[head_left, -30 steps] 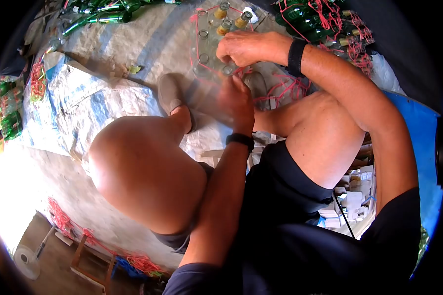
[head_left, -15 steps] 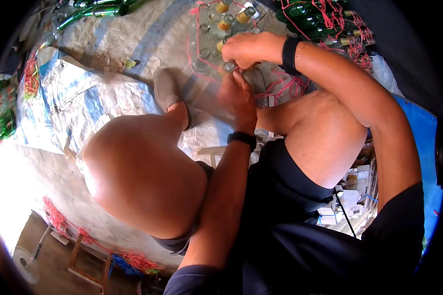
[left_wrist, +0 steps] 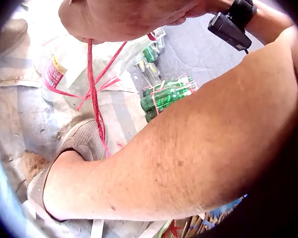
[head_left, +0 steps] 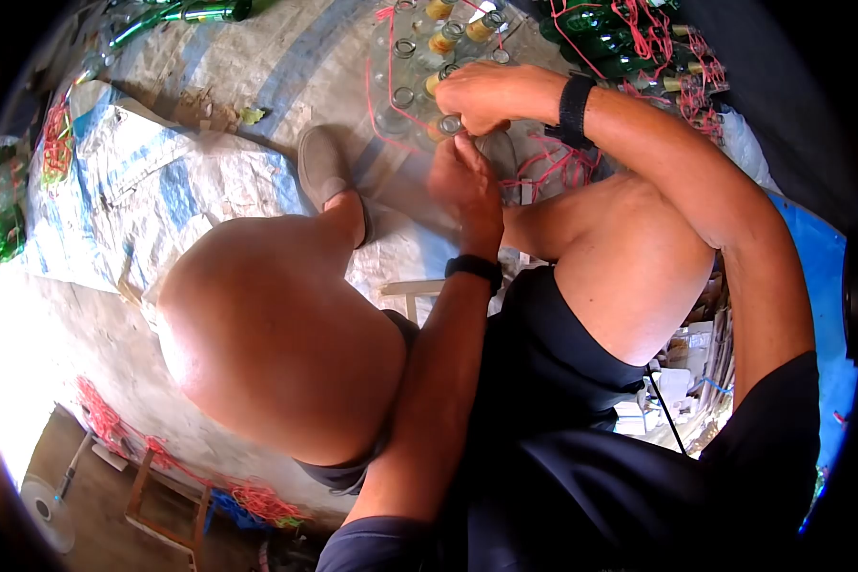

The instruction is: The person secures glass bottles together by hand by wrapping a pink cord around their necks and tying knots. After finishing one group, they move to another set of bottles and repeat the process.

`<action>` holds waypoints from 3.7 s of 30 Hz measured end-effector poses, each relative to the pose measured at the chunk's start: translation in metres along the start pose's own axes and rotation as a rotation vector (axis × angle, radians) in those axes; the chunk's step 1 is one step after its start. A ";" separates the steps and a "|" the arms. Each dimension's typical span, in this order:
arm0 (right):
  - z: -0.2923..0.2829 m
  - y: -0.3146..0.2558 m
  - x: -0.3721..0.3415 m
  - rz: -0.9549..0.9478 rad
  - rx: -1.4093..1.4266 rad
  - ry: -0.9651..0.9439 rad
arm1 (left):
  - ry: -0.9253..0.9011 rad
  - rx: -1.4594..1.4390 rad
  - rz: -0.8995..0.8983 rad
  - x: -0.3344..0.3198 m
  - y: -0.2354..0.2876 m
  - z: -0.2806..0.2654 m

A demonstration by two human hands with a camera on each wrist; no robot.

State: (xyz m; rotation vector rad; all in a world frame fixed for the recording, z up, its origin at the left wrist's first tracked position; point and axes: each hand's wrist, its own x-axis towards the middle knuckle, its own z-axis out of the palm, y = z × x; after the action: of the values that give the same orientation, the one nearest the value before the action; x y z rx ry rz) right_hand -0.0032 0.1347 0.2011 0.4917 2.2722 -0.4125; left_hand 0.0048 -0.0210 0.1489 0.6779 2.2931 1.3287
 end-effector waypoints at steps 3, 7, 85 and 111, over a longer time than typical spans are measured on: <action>-0.001 0.002 -0.012 -0.069 0.116 0.098 | -0.002 -0.051 0.018 -0.001 0.000 -0.001; 0.000 -0.001 -0.030 0.030 0.474 0.150 | -0.020 -0.172 -0.063 -0.001 0.002 -0.001; 0.012 0.032 -0.029 -0.242 0.289 0.883 | -0.175 -0.818 -0.498 0.008 0.012 0.018; 0.009 0.039 -0.003 -0.360 0.173 0.717 | -0.135 -0.742 -0.393 0.001 0.001 0.003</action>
State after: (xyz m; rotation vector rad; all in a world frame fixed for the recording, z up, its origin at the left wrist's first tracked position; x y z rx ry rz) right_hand 0.0222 0.1649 0.1918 0.3443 3.0549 -0.7007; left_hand 0.0059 -0.0180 0.1482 0.0583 1.5323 1.6943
